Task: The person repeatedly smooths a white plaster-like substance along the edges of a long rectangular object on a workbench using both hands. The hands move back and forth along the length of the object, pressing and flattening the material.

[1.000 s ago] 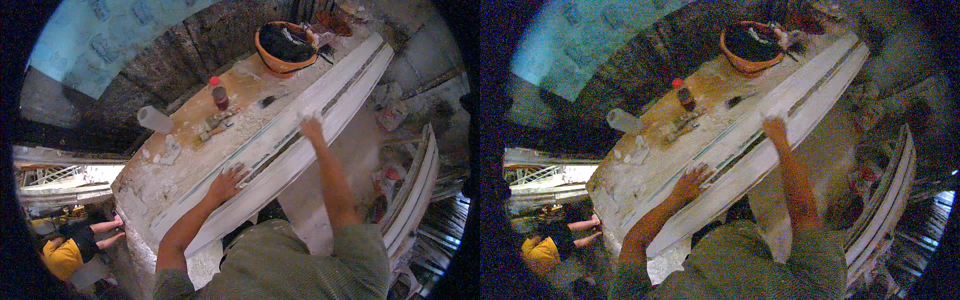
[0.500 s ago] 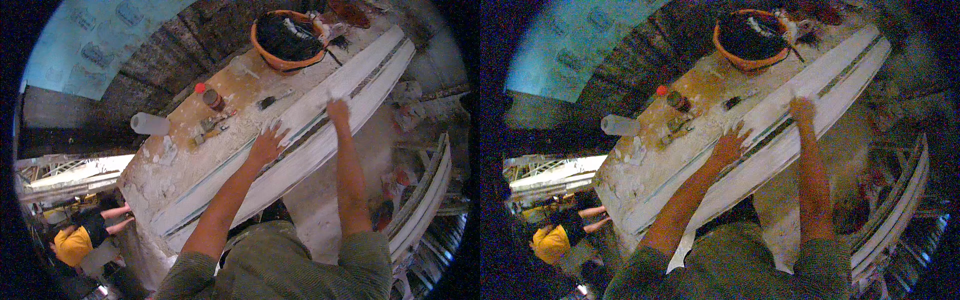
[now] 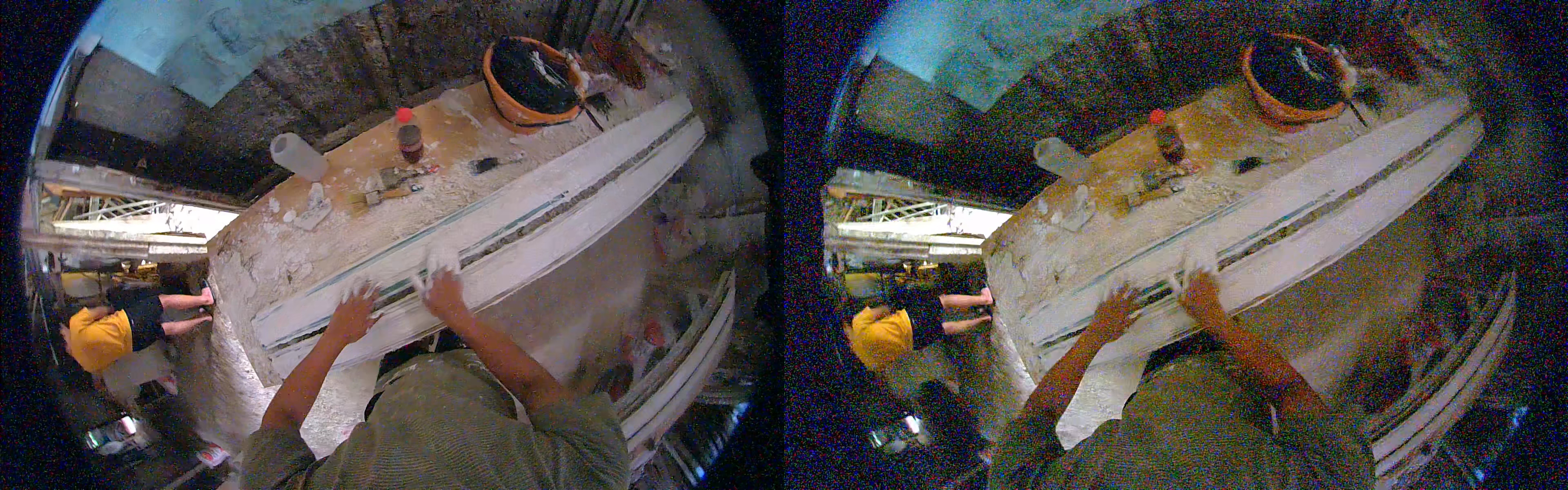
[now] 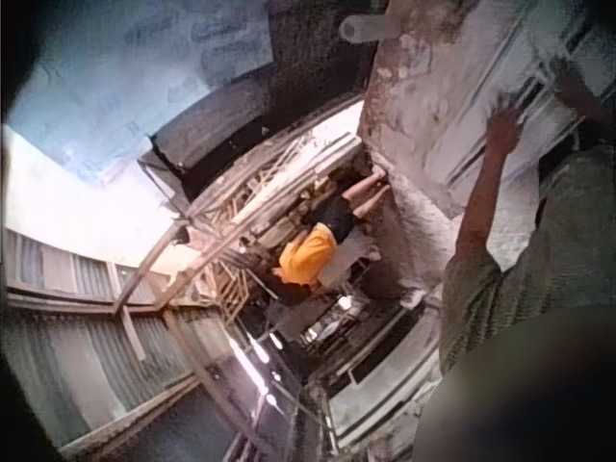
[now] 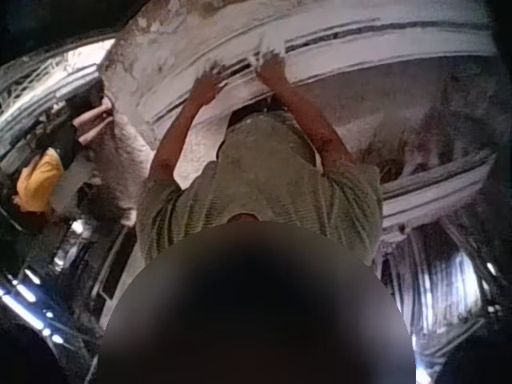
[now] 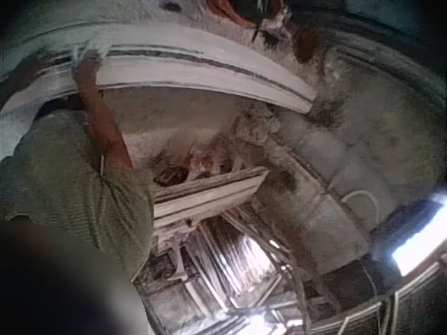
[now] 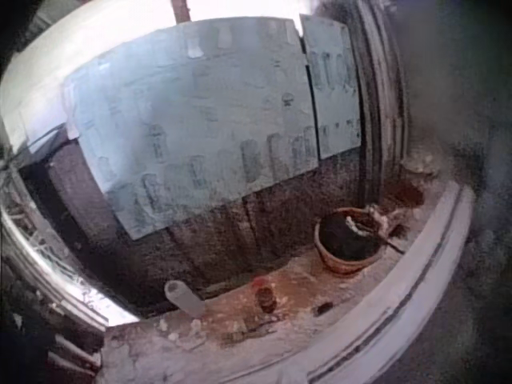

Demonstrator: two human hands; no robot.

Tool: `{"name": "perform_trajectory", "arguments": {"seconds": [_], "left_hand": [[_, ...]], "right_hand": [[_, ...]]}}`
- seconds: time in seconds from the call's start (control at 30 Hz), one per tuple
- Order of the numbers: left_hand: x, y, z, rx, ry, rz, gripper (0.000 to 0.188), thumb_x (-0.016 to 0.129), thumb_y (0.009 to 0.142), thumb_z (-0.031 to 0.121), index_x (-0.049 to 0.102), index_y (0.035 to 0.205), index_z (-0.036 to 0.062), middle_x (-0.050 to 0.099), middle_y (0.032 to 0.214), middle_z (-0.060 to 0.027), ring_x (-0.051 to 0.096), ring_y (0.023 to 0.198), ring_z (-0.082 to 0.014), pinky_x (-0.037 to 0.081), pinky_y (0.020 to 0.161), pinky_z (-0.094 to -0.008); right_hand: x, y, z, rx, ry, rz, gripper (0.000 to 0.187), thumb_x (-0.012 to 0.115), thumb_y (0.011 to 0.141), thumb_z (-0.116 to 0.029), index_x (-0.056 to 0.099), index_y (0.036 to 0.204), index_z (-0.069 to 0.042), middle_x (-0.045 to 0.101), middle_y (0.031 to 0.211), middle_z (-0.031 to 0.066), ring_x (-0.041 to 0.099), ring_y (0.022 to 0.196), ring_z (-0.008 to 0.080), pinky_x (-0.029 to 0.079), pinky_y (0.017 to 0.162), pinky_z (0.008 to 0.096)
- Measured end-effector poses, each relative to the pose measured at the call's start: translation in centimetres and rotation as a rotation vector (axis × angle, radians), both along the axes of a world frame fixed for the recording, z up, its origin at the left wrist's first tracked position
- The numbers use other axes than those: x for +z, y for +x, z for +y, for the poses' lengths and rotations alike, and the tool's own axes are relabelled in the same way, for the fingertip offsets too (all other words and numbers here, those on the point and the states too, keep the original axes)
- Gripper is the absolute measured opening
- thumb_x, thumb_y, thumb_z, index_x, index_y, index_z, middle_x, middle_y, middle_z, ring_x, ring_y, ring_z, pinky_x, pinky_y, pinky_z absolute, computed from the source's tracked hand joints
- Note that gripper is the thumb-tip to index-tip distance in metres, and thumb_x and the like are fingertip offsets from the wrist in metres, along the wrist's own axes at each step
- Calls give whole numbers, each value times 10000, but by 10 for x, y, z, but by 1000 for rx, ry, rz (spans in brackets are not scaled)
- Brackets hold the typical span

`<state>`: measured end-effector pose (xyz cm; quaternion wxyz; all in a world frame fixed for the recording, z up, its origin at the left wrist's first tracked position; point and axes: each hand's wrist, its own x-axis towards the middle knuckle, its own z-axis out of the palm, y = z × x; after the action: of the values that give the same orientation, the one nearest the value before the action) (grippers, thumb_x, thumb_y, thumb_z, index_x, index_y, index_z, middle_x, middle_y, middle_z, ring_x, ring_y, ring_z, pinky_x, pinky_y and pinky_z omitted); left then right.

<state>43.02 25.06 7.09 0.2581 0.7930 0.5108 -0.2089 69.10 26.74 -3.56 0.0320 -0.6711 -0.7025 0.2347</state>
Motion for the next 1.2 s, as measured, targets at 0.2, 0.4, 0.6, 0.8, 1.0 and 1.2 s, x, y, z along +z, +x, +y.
{"name": "perform_trajectory", "arguments": {"seconds": [0.2, 0.4, 0.6, 0.8, 1.0, 1.2], "left_hand": [[-14, -87, -84, 412, 348, -205, 771, 635, 986, 318, 268, 1610, 50, 257, 1629, -321, 178, 1520, -531, 210, 1239, -579], [-25, -124, -146, 626, 448, -230, 735, 605, 1004, 237, 252, 1605, 4, 271, 1611, -341, 195, 1524, -507, 146, 1252, -587], [-33, -136, -182, 710, 512, -342, 749, 610, 1002, 229, 234, 1621, 36, 252, 1638, -305, 196, 1533, -492, 173, 1241, -598], [-40, -147, -175, 595, 630, -347, 726, 589, 1011, 177, 225, 1624, 38, 254, 1649, -277, 171, 1547, -477, 173, 1245, -588], [-42, -177, -142, 678, 725, -435, 674, 527, 1051, 173, 209, 1632, 45, 243, 1672, -230, 158, 1559, -447, 135, 1260, -557], [-39, -176, -115, 704, 641, -430, 655, 438, 1091, 252, 162, 1638, 21, 213, 1674, -251, 135, 1566, -435, 107, 1268, -538]], "right_hand": [[26, 24, 38, 165, -219, -82, 557, 540, 956, -328, 561, 1376, 37, 526, 1451, 269, 486, 1336, 454, 364, 1113, 585], [-16, 138, 101, 171, 263, -519, 347, 611, 874, -349, 765, 1010, -69, 700, 1078, 183, 640, 1020, 364, 489, 871, 546], [-36, 38, 52, 234, -229, -454, 551, 492, 994, -456, 686, 1258, -14, 557, 1441, 276, 484, 1354, 492, 288, 1153, 675], [12, -189, -59, 499, -192, 38, 472, 598, 925, -414, 708, 1197, -45, 604, 1268, 253, 533, 1256, 482, 375, 1065, 659], [48, -305, -59, 490, -15, 213, 391, 609, 925, -394, 759, 1069, -63, 646, 1149, 240, 574, 1181, 475, 451, 954, 677], [53, -220, -7, 374, 9, -110, 400, 535, 967, -420, 786, 1030, -114, 737, 1070, 184, 656, 1107, 433, 464, 994, 631]]}}
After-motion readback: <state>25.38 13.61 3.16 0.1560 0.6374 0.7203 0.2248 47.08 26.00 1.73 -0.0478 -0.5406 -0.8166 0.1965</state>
